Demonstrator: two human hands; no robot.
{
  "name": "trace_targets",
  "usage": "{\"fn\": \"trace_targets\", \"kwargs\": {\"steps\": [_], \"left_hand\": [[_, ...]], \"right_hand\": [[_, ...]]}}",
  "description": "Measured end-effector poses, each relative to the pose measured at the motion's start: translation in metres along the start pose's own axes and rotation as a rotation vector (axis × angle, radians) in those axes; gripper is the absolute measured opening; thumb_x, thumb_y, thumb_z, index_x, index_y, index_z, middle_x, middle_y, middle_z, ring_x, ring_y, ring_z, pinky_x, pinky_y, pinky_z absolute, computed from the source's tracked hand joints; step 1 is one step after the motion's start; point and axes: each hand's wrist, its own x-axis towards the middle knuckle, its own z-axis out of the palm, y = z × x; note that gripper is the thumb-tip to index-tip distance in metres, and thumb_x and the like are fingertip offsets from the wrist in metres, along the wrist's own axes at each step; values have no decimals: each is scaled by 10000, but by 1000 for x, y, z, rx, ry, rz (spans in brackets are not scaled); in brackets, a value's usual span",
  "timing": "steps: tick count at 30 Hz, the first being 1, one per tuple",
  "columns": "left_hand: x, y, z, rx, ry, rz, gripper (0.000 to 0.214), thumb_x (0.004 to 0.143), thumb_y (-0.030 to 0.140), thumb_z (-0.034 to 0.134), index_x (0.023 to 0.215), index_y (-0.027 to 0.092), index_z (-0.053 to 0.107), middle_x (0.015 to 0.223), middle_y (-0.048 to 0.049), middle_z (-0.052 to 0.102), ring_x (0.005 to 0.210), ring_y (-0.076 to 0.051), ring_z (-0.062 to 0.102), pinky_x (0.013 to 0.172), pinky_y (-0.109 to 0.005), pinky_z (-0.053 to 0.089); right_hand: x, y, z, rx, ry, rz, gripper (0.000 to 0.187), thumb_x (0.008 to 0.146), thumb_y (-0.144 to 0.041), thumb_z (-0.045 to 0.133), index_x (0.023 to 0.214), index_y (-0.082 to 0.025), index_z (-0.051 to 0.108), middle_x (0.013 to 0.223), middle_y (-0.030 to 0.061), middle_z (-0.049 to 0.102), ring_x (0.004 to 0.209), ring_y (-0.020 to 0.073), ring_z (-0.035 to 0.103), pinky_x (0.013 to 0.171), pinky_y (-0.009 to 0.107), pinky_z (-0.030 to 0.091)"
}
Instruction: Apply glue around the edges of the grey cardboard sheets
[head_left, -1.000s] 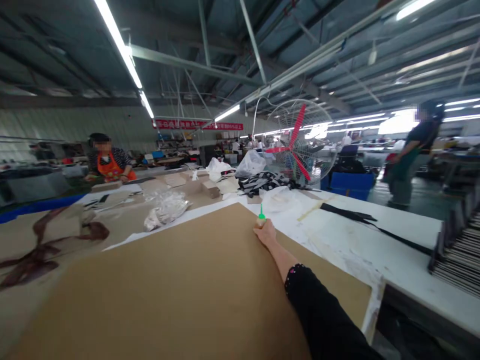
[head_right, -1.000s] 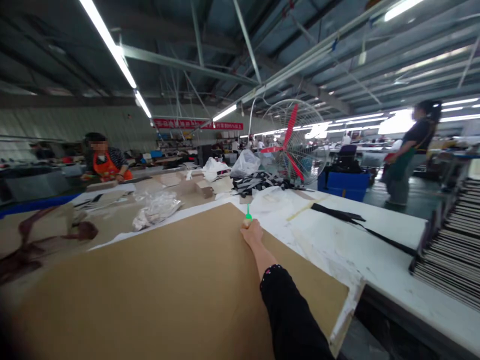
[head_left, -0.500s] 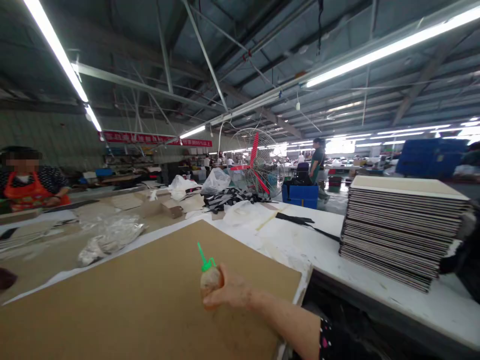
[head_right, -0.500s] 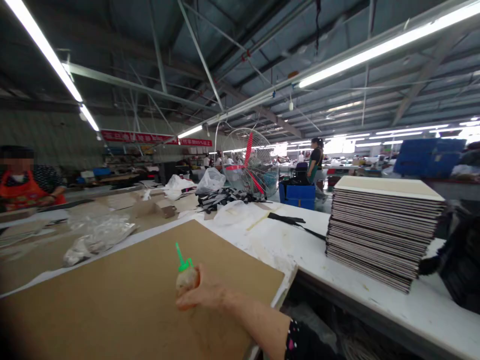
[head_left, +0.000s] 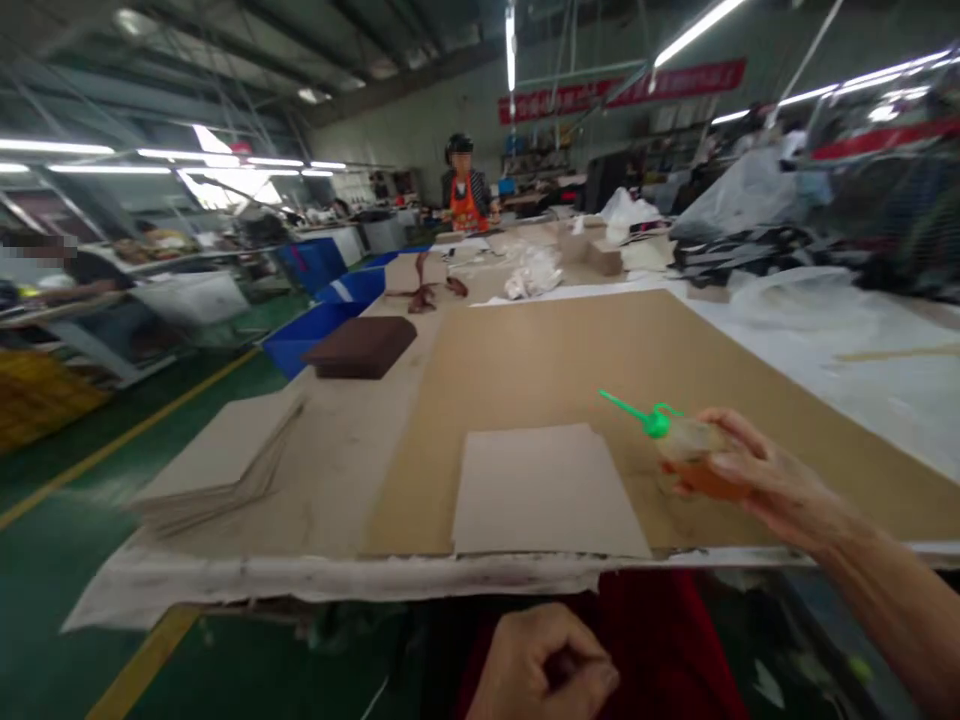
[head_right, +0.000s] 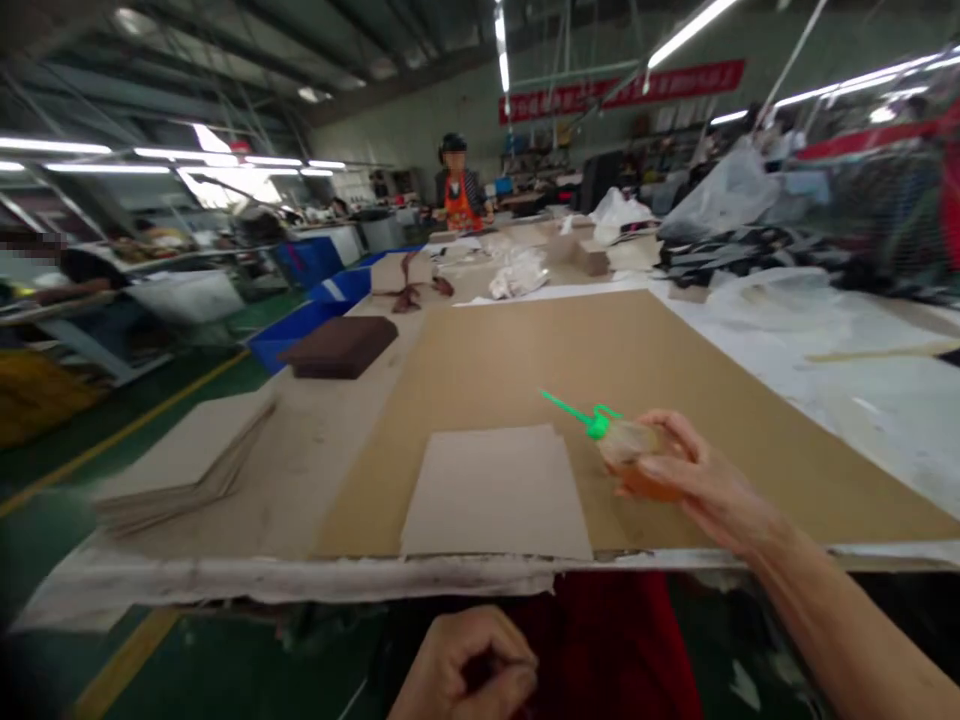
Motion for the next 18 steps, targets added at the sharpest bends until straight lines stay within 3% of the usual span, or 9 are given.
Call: {"fn": "trace_targets", "kwargs": {"steps": [3, 6, 10, 14, 18], "left_hand": [[10, 20, 1, 181, 17, 367, 212, 853, 240, 659, 1037, 221, 763, 1052, -130, 745, 1006, -285, 669, 925, -401, 479], [23, 29, 1, 391, 97, 532, 367, 922, 227, 561, 1280, 235, 641, 1299, -110, 652, 1277, -287, 539, 1124, -444, 350], [44, 17, 0, 823, 269, 509, 506, 966, 361, 486, 1429, 155, 463, 1520, -95, 444, 1445, -282, 315, 1201, -482, 252], [61, 1, 1, 1169, 303, 487, 501, 998, 419, 393, 1409, 141, 461, 1499, -83, 471, 1422, -252, 350, 1178, -429, 320], [67, -4, 6, 1256, 336, 504, 464, 993, 408, 406, 1372, 155, 493, 1482, -78, 480, 1382, -239, 399, 1157, -411, 351]], "right_hand": [[0, 5, 10, -33, 25, -11, 497, 724, -425, 783, 1183, -364, 602, 1046, 90, 711, 884, 312, 707, 658, 456, 619], [7, 2, 27, -15, 87, -36, 463, 709, -468, 784, 1137, -355, 646, 1071, 82, 699, 837, 277, 701, 594, 378, 606], [16, -10, 51, 43, 113, 46, 448, 687, -455, 816, 1085, -334, 648, 1099, 42, 690, 912, 225, 673, 721, 316, 585], [18, -18, 73, -9, 51, 120, 567, 622, -465, 857, 1110, -320, 608, 1026, 43, 706, 876, 227, 665, 742, 326, 564], [20, -14, 94, -169, -57, 110, 621, 643, -524, 828, 1151, -304, 548, 934, 36, 705, 812, 232, 656, 733, 363, 547]]}}
